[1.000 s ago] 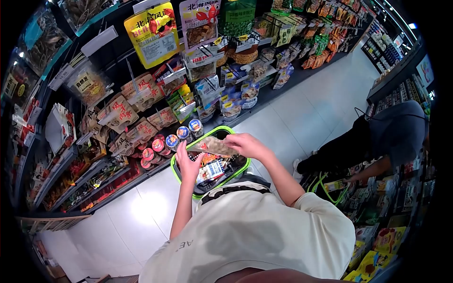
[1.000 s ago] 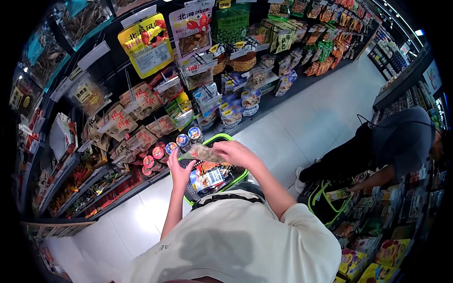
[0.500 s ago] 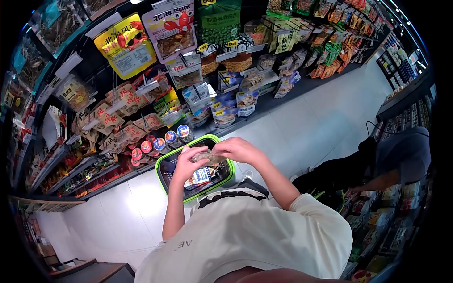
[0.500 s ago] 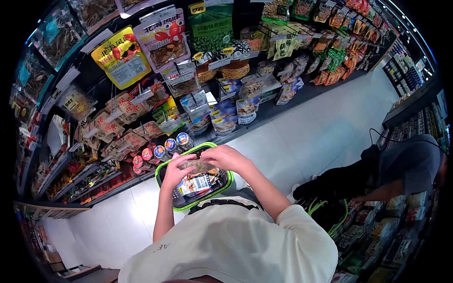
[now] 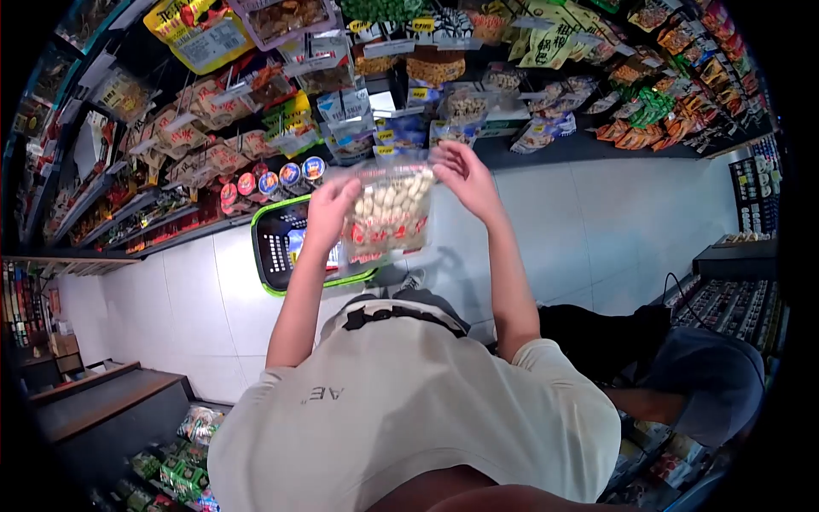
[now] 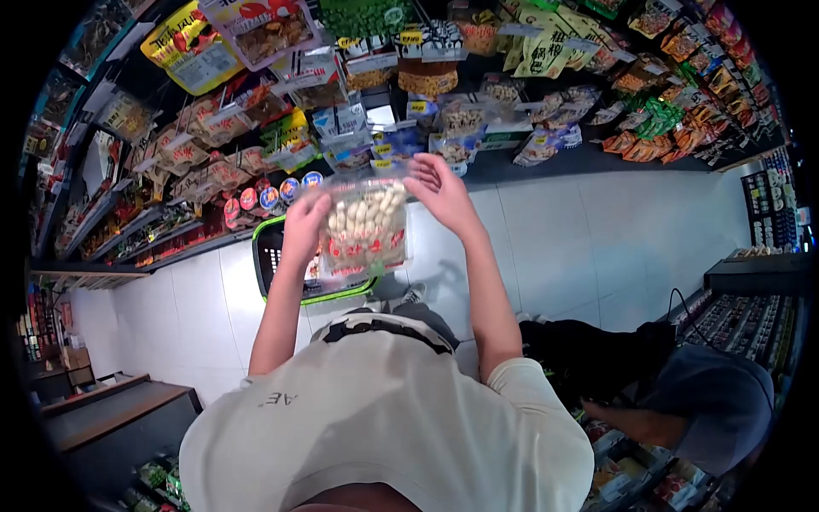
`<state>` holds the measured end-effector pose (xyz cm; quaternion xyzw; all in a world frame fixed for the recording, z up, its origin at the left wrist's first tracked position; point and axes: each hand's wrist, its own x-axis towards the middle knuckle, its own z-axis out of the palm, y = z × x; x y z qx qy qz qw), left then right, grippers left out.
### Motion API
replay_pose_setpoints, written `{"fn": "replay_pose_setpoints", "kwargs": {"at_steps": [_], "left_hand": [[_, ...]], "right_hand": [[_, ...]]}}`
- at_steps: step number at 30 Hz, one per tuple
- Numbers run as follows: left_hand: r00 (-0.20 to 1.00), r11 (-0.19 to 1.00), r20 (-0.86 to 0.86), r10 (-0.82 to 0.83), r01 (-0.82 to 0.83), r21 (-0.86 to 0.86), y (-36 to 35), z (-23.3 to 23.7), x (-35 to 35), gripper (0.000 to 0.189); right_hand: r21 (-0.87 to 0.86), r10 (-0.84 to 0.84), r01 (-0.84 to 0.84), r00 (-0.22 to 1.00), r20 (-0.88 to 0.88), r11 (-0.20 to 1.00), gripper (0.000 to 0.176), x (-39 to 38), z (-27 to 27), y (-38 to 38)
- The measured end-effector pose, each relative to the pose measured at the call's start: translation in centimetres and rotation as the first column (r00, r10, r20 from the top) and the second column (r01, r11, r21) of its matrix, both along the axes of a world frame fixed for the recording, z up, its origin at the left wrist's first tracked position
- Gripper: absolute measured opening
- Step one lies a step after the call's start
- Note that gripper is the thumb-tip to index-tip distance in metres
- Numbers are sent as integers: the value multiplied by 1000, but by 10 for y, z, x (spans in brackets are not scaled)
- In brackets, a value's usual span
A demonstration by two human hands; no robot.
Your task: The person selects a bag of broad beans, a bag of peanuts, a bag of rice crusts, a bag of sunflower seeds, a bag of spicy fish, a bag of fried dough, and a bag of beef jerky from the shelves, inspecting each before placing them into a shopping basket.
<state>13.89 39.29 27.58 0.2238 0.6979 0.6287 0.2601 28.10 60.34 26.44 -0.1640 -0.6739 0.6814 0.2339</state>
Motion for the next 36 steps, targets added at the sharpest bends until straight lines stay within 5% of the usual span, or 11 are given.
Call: {"fn": "replay_pose_setpoints", "kwargs": {"at_steps": [4,7,17,20,22,23,29,31,34,35,36], "left_hand": [[950,923,308,-47,-77,378,43,19,5,25],[936,896,345,-70,-93,434,67,26,8,25],[886,877,434,-165,-69,475,130,30,27,25],[862,846,467,-198,-90,526,153,27,31,26],[830,809,538,-149,-211,549,169,25,36,31],[822,801,547,-158,-217,558,176,19,37,36],[616,710,690,-380,-284,645,236,-8,61,44],[520,709,698,-493,-225,669,258,-21,67,48],[405,853,788,-464,-34,520,278,-60,64,36],[365,794,715,-596,134,593,280,-101,55,28],[361,796,719,-594,132,591,283,-100,56,28]], "right_hand": [[-144,47,-42,998,34,989,31,7,24,9],[-195,15,-23,999,-41,981,21,13,34,15],[-179,-133,131,991,1,975,29,56,24,61],[-244,88,-53,987,136,968,39,96,8,90],[-491,307,-334,942,-138,805,47,117,14,94],[-485,298,-327,945,-137,811,47,121,13,98],[-509,-52,-111,954,-295,854,45,130,19,138],[-339,-268,271,962,55,901,36,130,10,158],[-166,-307,317,948,82,934,24,135,33,191],[-75,-314,321,945,93,944,19,138,45,200],[-76,-315,322,944,98,944,19,142,62,211]]}}
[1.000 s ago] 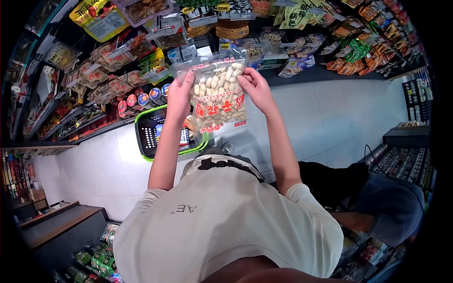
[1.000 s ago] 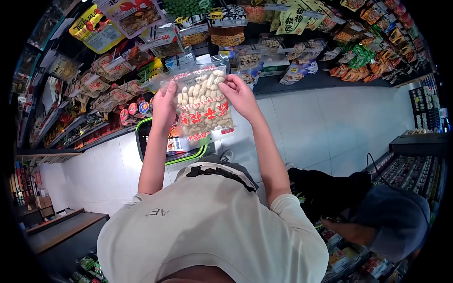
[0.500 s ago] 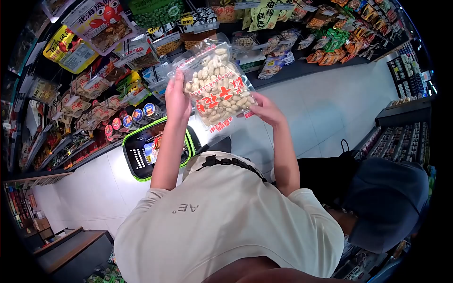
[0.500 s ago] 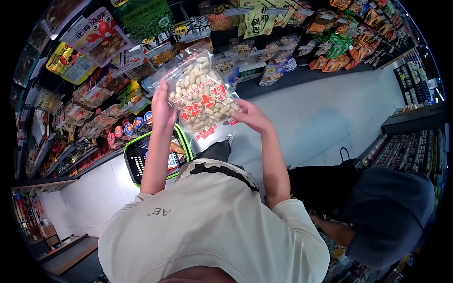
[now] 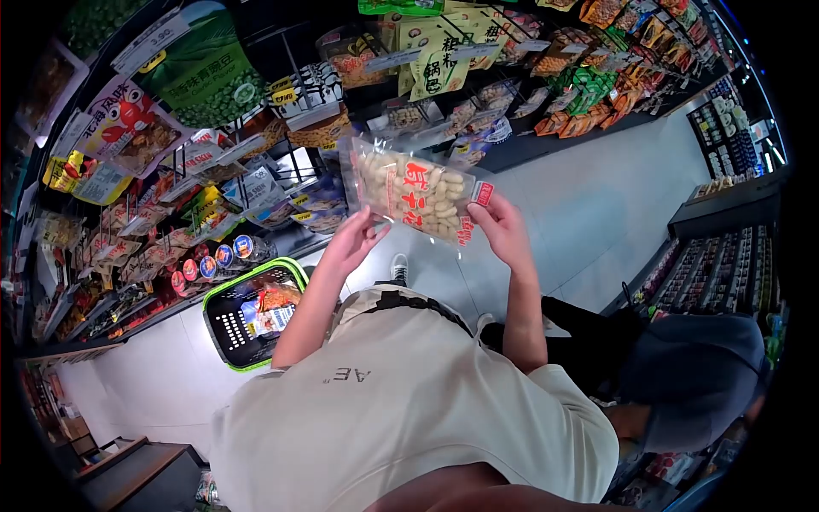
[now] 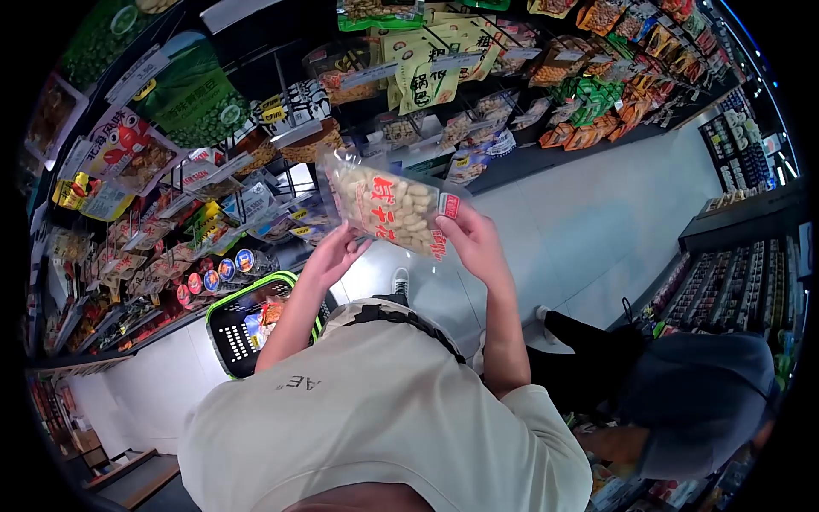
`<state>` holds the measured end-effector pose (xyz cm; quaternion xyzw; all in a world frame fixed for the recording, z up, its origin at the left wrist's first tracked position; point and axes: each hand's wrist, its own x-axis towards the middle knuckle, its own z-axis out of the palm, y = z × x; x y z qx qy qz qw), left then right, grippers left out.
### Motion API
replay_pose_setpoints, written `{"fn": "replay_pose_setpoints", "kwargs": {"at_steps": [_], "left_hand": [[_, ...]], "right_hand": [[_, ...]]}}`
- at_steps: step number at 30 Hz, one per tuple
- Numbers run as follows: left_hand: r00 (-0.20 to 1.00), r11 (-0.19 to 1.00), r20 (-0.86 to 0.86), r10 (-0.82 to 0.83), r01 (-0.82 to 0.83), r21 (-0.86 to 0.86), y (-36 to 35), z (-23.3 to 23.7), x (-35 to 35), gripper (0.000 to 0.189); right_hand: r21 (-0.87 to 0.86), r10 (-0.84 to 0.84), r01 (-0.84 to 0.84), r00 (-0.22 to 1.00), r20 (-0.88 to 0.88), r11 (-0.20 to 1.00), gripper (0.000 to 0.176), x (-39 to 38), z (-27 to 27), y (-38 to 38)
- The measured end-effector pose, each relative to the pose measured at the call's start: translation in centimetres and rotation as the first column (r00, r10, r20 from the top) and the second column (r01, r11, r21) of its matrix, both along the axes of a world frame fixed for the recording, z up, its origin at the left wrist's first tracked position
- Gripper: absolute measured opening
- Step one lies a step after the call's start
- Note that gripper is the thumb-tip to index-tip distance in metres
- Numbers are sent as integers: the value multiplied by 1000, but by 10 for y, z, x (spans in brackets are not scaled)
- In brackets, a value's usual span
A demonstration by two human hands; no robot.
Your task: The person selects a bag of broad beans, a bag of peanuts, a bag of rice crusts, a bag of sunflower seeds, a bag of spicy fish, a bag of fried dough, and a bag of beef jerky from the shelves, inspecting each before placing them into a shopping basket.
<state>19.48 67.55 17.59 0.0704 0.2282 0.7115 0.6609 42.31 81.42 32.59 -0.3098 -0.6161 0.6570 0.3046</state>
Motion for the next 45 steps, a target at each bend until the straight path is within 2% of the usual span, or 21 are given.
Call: {"fn": "replay_pose_setpoints", "kwargs": {"at_steps": [2,3,4,5,8,10,12,13,15,20,23,27,29,30,32,33,34,36,38,40,45], "left_hand": [[998,950,-50,38,-52,-308,9,2,3,22],[998,950,-47,40,-52,-309,16,0,4,22],[946,896,-285,155,-256,-364,25,-3,3,21],[825,810,-513,236,-459,-365,35,3,4,19],[512,791,-789,340,-610,-54,69,36,1,18],[375,851,-874,308,-520,76,95,86,8,21],[501,970,-831,241,-164,181,116,126,22,37],[412,966,-889,200,66,248,129,134,26,51],[52,943,-984,173,278,180,152,178,48,50],[-6,981,-991,131,144,128,223,155,88,25],[17,964,-964,266,25,266,264,140,107,21],[35,994,-993,112,-8,112,322,131,134,20],[211,992,-977,-37,-112,-62,346,129,143,23],[217,990,-975,-48,-122,-75,358,127,148,23],[498,982,-855,143,-181,59,385,120,157,27],[552,984,-823,129,-173,39,396,115,159,32],[558,984,-820,128,-176,34,408,109,164,32],[700,984,-698,151,-175,37,432,99,173,35],[720,985,-678,146,-170,32,455,92,182,37],[854,989,-510,101,-140,-38,476,90,188,38],[926,972,-346,151,-203,-119,525,87,190,35]], "right_hand": [[363,114,-256,923,369,896,18,7,33,22],[362,116,-259,921,371,896,18,9,43,32],[510,97,-289,924,370,810,15,9,50,42],[643,79,-312,928,364,699,13,9,54,52],[654,78,-366,902,426,662,11,13,63,76],[657,78,-383,893,444,649,10,17,65,90],[658,78,-402,883,464,637,10,19,65,105],[649,91,-411,880,467,640,10,20,64,113],[636,117,-429,874,472,642,10,20,63,129],[613,116,-442,860,496,655,11,21,59,183],[555,192,-495,836,514,668,15,32,53,232],[559,141,-443,854,501,701,13,64,52,307],[643,-80,-345,840,536,683,16,89,39,357],[632,-65,-355,838,542,688,16,96,30,377],[491,-22,-156,941,338,857,19,108,12,414],[357,55,-138,971,235,924,20,109,6,426],[352,58,-143,969,242,925,20,110,0,437],[88,147,-146,989,-5,985,18,111,-16,457],[97,162,-162,987,2,982,17,117,-38,479],[-22,60,-62,996,-61,998,19,116,-56,497],[-3,-44,44,998,-47,999,21,103,-61,535]]}}
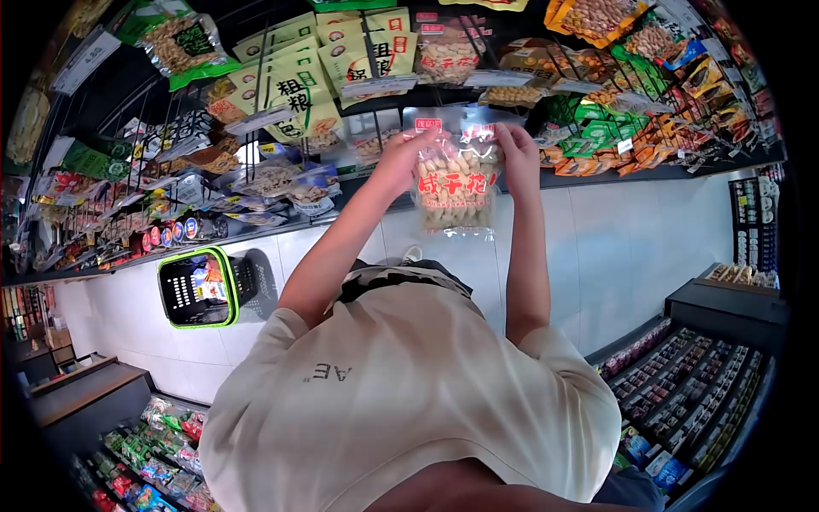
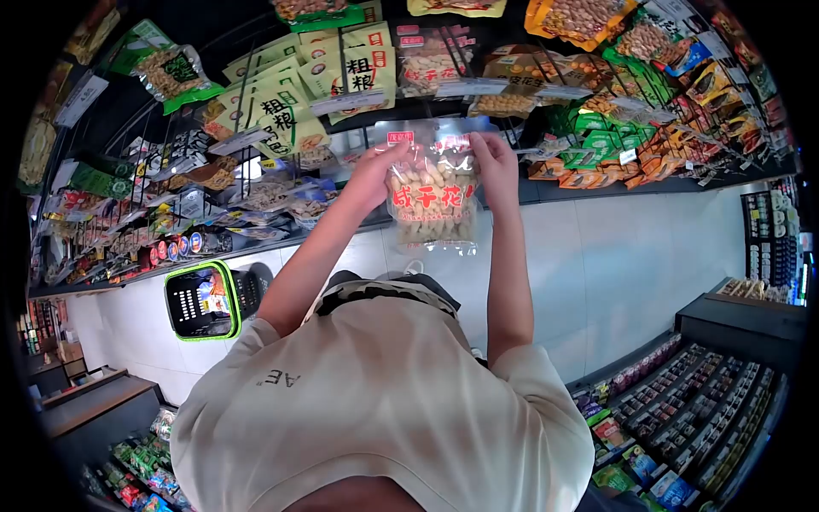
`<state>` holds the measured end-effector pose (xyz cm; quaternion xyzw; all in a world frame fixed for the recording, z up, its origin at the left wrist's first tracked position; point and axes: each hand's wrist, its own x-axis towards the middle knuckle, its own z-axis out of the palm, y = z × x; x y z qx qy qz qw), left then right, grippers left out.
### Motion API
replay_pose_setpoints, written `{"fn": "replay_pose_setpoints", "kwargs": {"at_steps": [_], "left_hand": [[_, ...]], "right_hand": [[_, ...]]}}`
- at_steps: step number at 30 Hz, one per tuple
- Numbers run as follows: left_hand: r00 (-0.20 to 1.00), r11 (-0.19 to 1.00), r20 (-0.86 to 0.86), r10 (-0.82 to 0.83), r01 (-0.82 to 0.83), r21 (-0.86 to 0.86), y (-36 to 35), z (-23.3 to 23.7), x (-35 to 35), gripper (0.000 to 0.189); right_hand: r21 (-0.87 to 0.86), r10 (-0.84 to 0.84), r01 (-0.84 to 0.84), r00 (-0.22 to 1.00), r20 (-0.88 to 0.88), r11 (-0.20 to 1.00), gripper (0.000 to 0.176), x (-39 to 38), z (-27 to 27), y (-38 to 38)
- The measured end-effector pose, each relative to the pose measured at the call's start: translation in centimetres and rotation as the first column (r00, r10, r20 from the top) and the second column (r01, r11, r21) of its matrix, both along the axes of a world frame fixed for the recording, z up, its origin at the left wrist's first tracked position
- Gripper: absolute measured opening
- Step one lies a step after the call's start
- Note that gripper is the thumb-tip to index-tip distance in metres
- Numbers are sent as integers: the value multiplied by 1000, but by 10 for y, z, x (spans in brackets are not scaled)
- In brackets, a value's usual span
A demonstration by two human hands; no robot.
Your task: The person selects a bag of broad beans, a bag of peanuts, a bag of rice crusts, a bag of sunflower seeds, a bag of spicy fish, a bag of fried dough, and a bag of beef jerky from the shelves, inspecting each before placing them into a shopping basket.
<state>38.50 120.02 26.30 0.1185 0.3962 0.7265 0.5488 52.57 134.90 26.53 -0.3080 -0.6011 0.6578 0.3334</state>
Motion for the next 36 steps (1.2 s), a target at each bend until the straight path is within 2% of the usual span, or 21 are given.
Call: {"fn": "replay_pose_setpoints", "kwargs": {"at_steps": [3,5,7,12,15,18,25,27,29,31,33,36], "left_hand": [[999,999,46,-27,28,-33,24,-3,-6,29],[1000,1000,9,-22,22,-3,36,-2,-10,30],[999,999,-40,-19,20,33,45,2,-13,30],[994,997,-103,-48,54,56,65,2,-19,34],[990,998,-138,41,-34,48,73,0,-15,33],[974,998,-226,-34,43,37,76,-2,-20,34],[973,998,-232,3,11,57,86,4,-31,37],[963,998,-262,59,-56,19,90,8,-35,38],[964,999,-263,44,-47,-5,92,11,-34,39],[965,999,-262,29,-38,-29,94,8,-34,40],[923,1000,-385,-3,11,19,97,-2,-32,41],[903,1000,-431,-7,5,-6,100,-13,-35,41]], "right_hand": [[34,13,-13,1000,1,999,20,-5,-2,25],[48,17,-17,1000,2,999,20,-8,1,37],[-30,49,-48,999,14,998,21,-11,3,48],[-36,24,-27,997,-73,999,22,-21,-8,73],[-89,3,-17,988,-153,996,21,-23,-3,73],[-14,87,-91,984,-158,996,20,-22,-6,84],[64,155,-146,973,-173,987,18,-39,-13,107],[72,191,-181,967,-167,981,18,-45,-15,111],[81,187,-175,965,-182,981,18,-46,-15,111],[32,115,-111,972,-206,993,18,-44,-13,109],[17,90,-89,976,-200,996,18,-42,-23,115],[19,100,-98,985,-142,995,18,-40,-33,121]]}}
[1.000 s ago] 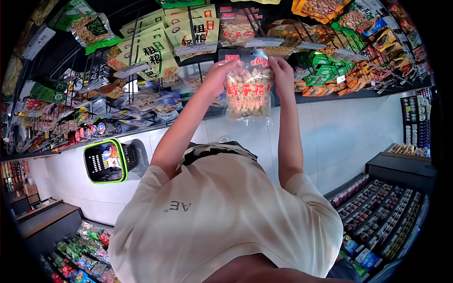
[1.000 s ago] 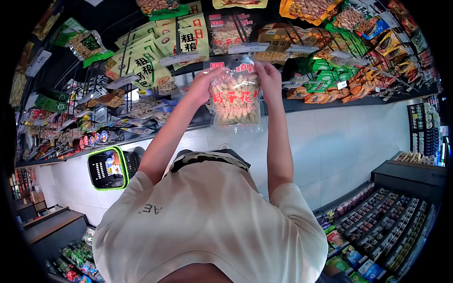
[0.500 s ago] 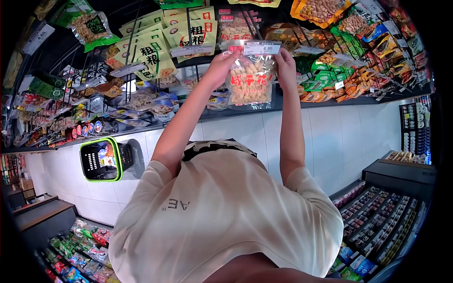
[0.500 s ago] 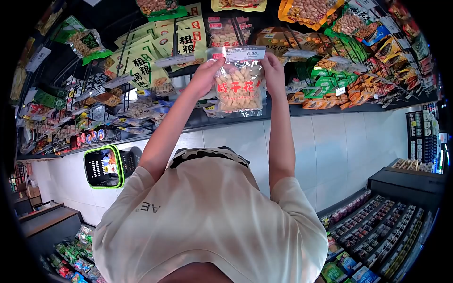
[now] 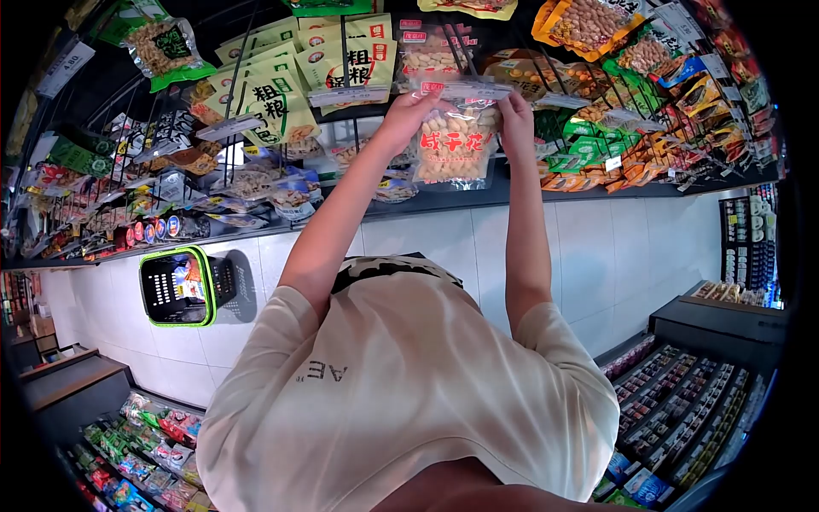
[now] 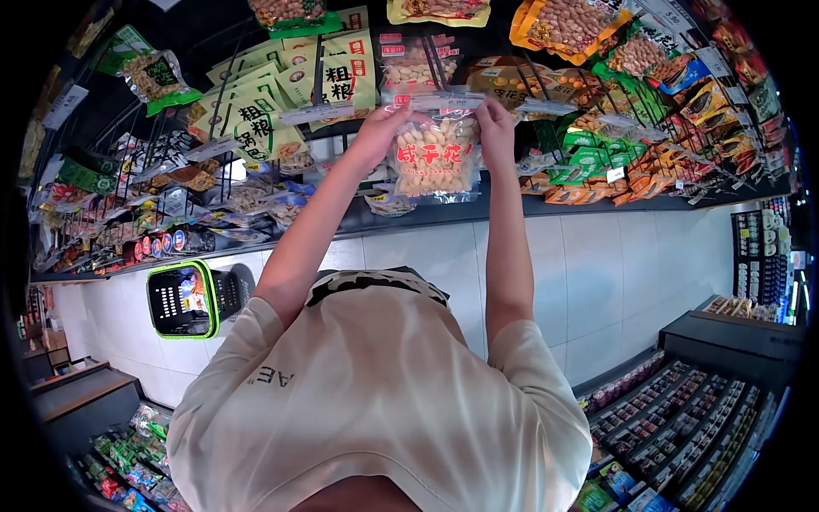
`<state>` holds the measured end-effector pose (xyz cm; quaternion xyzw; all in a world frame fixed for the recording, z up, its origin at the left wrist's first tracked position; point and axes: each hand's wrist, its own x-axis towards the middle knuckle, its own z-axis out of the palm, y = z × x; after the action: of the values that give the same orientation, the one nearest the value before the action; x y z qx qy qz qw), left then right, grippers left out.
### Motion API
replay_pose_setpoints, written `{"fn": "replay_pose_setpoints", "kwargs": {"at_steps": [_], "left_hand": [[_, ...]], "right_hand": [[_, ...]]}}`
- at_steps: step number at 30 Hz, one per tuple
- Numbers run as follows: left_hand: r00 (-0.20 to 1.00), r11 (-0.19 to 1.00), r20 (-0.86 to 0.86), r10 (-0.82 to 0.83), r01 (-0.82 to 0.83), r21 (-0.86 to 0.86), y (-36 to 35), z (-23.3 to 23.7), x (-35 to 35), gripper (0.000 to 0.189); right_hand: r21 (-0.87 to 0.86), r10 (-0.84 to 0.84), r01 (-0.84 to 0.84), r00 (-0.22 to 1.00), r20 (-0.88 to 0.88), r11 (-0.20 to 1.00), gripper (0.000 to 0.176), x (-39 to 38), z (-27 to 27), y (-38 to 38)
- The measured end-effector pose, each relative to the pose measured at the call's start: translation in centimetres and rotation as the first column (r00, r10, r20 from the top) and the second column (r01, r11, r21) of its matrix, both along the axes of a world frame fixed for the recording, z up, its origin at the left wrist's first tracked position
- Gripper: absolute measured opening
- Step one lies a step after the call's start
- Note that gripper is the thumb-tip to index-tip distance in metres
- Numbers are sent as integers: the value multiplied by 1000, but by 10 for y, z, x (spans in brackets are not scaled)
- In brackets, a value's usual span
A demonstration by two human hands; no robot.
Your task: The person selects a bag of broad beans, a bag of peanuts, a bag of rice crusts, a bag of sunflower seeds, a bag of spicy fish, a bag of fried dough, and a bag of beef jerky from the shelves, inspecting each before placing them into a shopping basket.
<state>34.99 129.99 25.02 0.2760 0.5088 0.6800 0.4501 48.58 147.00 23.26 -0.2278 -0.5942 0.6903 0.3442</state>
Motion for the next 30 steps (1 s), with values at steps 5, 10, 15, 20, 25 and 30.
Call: {"fn": "replay_pose_setpoints", "kwargs": {"at_steps": [5,10,15,20,25,30], "left_hand": [[1000,1000,-14,25,-25,-2,3,-6,-1,38],[992,997,-99,74,-73,13,0,-1,-2,37],[998,998,-29,63,-62,23,2,2,-9,38],[989,993,-104,108,-113,-43,-1,9,-4,39],[934,943,-274,231,-283,-172,13,-16,-22,45],[809,838,-481,338,-491,-236,27,-12,-35,46]], "right_hand": [[-48,-25,22,999,-49,999,18,3,10,-13],[-29,-14,12,995,-95,1000,17,-1,11,-13],[39,0,2,998,-59,999,17,-9,22,-14],[-6,21,-21,1000,-7,1000,18,-10,11,-1],[46,-26,28,999,-47,999,18,-26,6,2],[230,-113,105,993,23,968,23,-45,12,5]]}}
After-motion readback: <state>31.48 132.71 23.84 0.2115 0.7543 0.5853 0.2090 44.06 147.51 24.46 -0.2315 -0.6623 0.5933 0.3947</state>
